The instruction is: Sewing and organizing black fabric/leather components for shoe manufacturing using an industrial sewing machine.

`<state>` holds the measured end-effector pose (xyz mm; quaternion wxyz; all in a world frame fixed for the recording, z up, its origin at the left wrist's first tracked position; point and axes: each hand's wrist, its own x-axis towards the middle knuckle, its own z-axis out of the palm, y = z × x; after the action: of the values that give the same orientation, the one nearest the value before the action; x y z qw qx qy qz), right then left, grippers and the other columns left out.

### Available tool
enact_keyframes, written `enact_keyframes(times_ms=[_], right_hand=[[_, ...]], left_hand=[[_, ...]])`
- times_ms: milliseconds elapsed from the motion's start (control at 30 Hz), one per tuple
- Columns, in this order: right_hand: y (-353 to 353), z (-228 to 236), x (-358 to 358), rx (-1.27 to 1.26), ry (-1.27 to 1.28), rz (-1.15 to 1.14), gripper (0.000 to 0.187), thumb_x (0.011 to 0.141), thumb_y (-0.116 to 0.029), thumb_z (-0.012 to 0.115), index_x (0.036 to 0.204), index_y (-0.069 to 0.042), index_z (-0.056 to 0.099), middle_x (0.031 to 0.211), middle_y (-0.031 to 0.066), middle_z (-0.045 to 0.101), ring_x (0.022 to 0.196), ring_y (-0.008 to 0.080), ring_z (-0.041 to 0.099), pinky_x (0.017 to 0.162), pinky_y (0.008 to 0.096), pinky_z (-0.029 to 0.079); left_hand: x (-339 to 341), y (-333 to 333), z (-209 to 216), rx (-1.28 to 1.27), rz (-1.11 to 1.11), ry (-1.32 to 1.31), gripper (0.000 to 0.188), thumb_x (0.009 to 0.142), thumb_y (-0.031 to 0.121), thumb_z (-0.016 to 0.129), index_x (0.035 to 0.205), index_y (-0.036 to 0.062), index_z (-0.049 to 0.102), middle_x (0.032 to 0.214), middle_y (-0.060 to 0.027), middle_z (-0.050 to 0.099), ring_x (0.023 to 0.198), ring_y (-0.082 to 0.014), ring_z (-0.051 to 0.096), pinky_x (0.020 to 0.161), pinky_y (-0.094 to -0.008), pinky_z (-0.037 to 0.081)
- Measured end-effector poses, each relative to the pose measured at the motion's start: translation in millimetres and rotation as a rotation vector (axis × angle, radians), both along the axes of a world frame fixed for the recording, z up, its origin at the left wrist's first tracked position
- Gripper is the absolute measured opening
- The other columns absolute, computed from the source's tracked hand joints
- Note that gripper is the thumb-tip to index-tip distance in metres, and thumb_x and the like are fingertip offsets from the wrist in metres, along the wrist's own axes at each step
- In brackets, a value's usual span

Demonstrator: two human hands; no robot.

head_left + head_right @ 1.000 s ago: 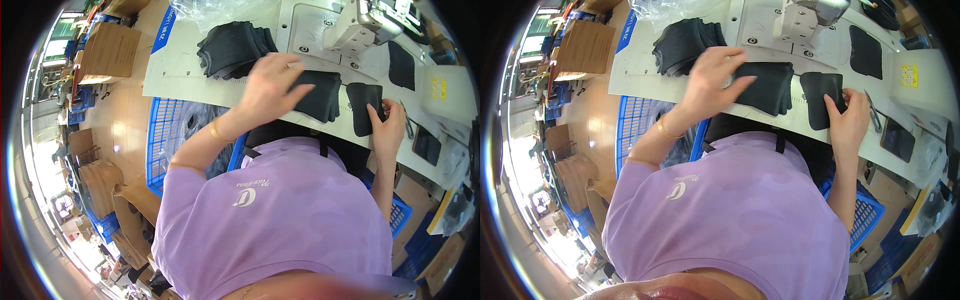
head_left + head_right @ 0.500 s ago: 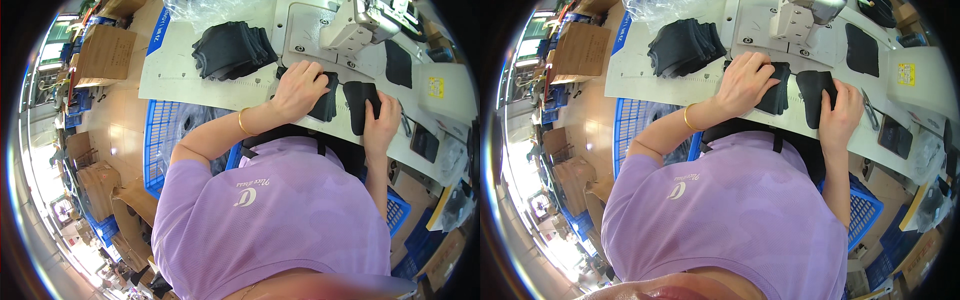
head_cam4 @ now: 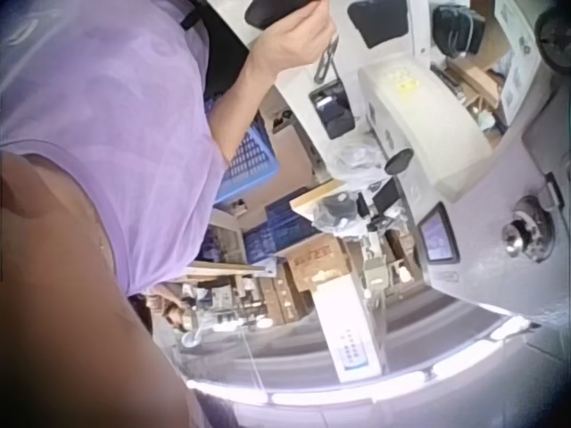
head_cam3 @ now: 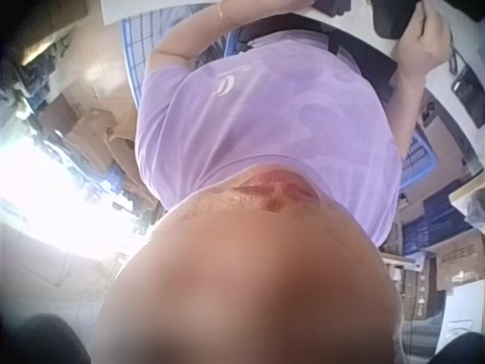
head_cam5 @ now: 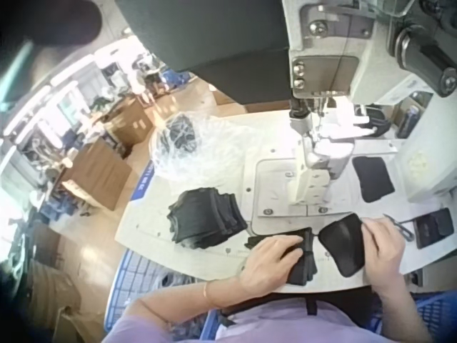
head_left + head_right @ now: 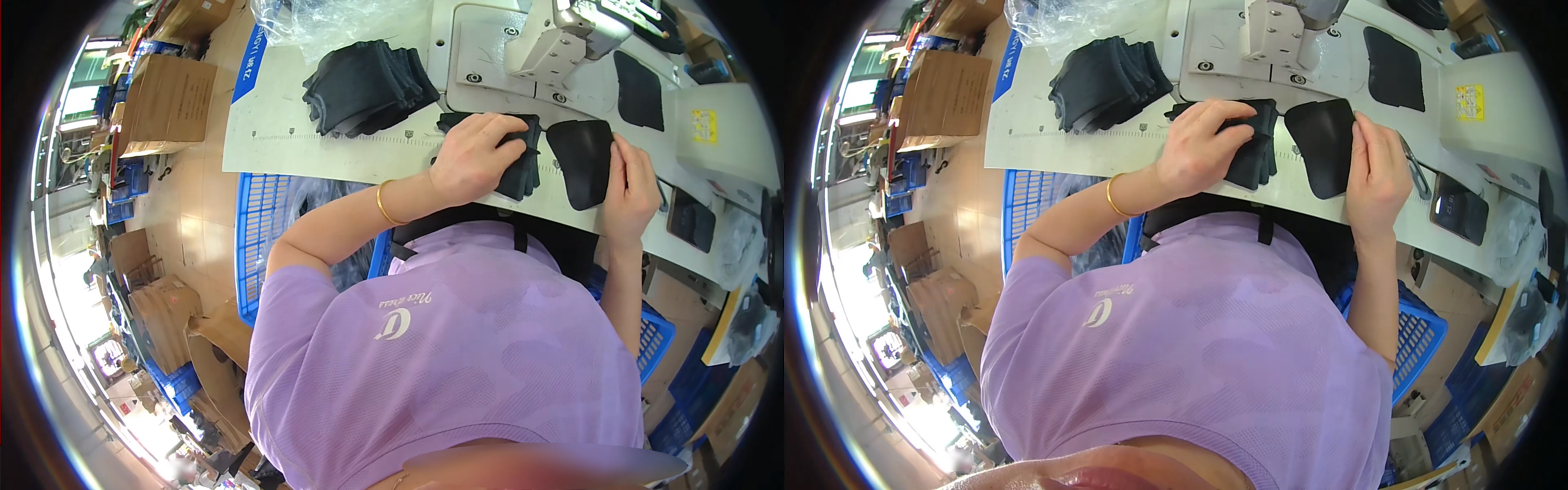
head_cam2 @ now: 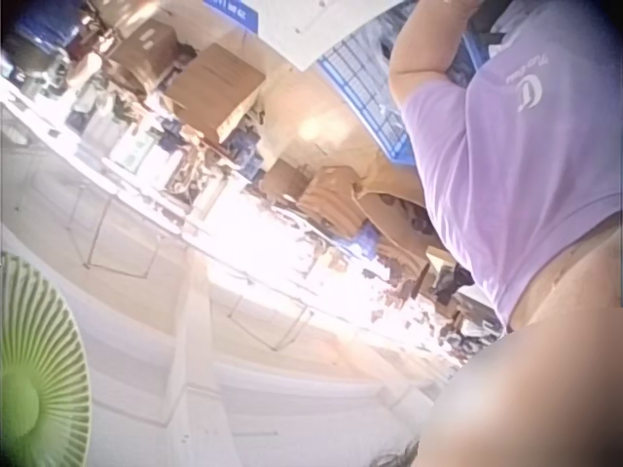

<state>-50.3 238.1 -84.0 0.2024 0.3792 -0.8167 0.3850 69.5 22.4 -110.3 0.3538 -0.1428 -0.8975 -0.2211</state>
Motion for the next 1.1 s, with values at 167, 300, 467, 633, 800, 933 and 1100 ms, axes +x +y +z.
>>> enact_keyframes(times_ms=[167, 300, 467, 633, 800, 933, 1100], right_hand=[[6, 5, -11, 0.064, -0.027, 0.032, 0.011, 0.089, -0.001, 0.064, 0.099, 0.001, 0.068, 0.085, 0.011, 0.064, 0.073, 0.0229, 0.06, 0.068, 0.033, 0.049], [3, 0, -15, 0.159, 0.033, 0.072, 0.012, 0.087, -0.001, 0.066, 0.099, 0.0, 0.068, 0.091, 0.01, 0.064, 0.076, 0.0235, 0.06, 0.07, 0.035, 0.049], [-2, 7, -10, 0.124, 0.127, 0.076, 0.016, 0.085, 0.001, 0.069, 0.1, -0.001, 0.07, 0.097, 0.009, 0.065, 0.08, 0.022, 0.061, 0.071, 0.0326, 0.049], [4, 37, 1, -0.142, 0.057, 0.067, 0.013, 0.087, 0.003, 0.069, 0.1, 0.002, 0.069, 0.092, 0.0105, 0.068, 0.079, 0.0175, 0.064, 0.073, 0.0257, 0.05], [-11, 58, 15, -0.366, -0.178, 0.017, 0.018, 0.089, -0.002, 0.07, 0.107, 0.001, 0.07, 0.091, 0.0017, 0.07, 0.08, 0.0065, 0.062, 0.072, 0.0207, 0.05], [-32, 67, 31, -0.35, -0.429, 0.26, 0.017, 0.09, 0.0, 0.067, 0.106, -0.001, 0.069, 0.086, 0.0055, 0.07, 0.076, 0.0084, 0.064, 0.069, 0.0212, 0.05], [-45, 74, 33, -0.447, -0.488, 0.426, 0.016, 0.092, 0.001, 0.063, 0.108, 0.0, 0.066, 0.087, 0.0064, 0.07, 0.076, 0.0104, 0.066, 0.068, 0.0224, 0.052]], left_hand=[[-5, -8, -1, 0.252, -0.061, -0.029, 0.02, 0.076, -0.005, 0.072, 0.094, 0.0008, 0.065, 0.088, -0.0105, 0.064, 0.073, -0.0285, 0.062, 0.064, -0.0349, 0.05], [-6, -9, -3, 0.247, -0.094, -0.041, 0.02, 0.076, -0.005, 0.072, 0.094, 0.0005, 0.066, 0.088, -0.01, 0.064, 0.073, -0.0272, 0.062, 0.063, -0.0342, 0.05], [-5, -9, -1, 0.243, -0.123, -0.022, 0.019, 0.077, -0.007, 0.07, 0.094, 0.0006, 0.067, 0.086, -0.0095, 0.064, 0.074, -0.0249, 0.062, 0.062, -0.0322, 0.051], [1, -12, 28, 0.289, -0.152, 0.037, 0.02, 0.078, -0.01, 0.07, 0.095, 0.0005, 0.068, 0.086, -0.0102, 0.064, 0.074, -0.0216, 0.062, 0.062, -0.0295, 0.051], [9, -7, 82, 0.643, -0.235, -0.173, 0.02, 0.079, -0.014, 0.069, 0.093, -0.0002, 0.068, 0.091, -0.0077, 0.065, 0.083, -0.0145, 0.06, 0.073, -0.0253, 0.049], [-4, 0, 114, 0.738, -0.126, -0.176, 0.014, 0.077, -0.005, 0.076, 0.086, 0.0031, 0.069, 0.095, -0.0042, 0.066, 0.081, -0.013, 0.062, 0.073, -0.0247, 0.05], [-15, -2, 125, 0.798, -0.089, -0.296, 0.01, 0.08, 0.0, 0.075, 0.086, 0.0021, 0.068, 0.1, -0.0047, 0.068, 0.087, -0.0121, 0.063, 0.082, -0.0244, 0.049]])
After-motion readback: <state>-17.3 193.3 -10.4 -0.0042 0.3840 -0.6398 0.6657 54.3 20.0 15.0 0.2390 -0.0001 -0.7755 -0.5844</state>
